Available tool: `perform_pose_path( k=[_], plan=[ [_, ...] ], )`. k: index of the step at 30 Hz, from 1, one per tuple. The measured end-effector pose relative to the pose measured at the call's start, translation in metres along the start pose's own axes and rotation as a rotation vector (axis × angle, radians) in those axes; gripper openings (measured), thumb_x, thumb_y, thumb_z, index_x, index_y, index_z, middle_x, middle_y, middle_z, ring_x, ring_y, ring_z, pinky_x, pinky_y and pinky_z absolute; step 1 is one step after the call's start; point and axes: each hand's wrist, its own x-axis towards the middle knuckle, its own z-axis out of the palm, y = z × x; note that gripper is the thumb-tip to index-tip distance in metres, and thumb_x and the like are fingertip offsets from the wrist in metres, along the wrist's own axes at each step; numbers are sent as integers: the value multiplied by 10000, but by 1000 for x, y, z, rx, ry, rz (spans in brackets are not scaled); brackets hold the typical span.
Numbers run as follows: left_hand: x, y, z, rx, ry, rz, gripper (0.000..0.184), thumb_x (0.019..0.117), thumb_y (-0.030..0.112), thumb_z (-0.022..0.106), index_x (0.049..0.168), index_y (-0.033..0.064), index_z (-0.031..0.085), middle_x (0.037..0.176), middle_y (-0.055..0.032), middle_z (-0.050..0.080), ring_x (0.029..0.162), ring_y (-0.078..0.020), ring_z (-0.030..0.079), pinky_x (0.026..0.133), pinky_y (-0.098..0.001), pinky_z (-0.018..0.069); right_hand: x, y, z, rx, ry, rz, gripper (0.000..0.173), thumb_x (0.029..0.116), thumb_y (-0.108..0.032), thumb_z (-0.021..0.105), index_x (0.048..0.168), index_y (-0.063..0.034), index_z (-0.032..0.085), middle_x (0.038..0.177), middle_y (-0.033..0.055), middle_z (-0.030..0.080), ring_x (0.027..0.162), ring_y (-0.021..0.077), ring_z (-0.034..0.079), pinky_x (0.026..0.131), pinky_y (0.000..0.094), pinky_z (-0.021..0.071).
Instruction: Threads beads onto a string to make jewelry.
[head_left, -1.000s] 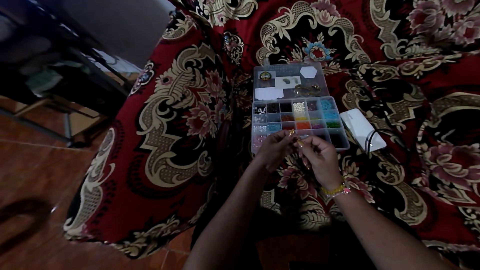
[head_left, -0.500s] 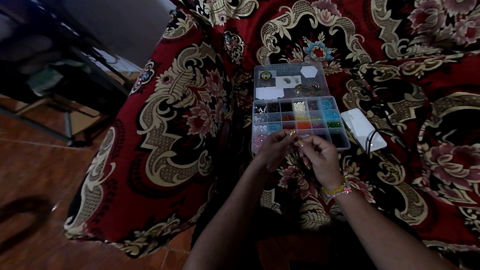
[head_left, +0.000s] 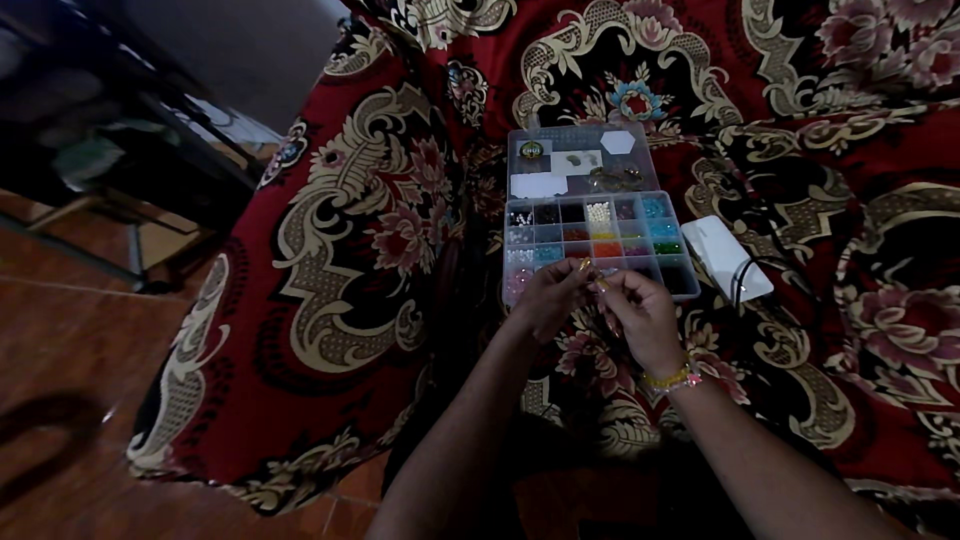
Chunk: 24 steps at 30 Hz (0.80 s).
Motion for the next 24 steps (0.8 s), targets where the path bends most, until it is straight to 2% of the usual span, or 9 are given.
perform_pose_path(
  k=[19, 24],
  plan=[
    [-1, 1, 1, 50, 4, 37, 171, 1050, 26, 486, 964, 29, 634, 884, -11, 687, 825, -89, 679, 837, -278, 580, 1, 0, 0, 9, 2, 8, 140, 962, -99, 598, 867, -53, 690, 653, -67, 617, 507, -9, 542, 471, 148, 466],
    [1, -4, -3, 174, 11, 184, 126, 1008, 24, 562, 945, 26, 671, 870, -5, 695, 815, -79, 673, 820, -276, 578, 1, -1, 0, -16, 4, 23, 146, 982, -90, 583, 891, -32, 681, 684, -53, 637, 513, -9, 545, 474, 151, 474]
  ],
)
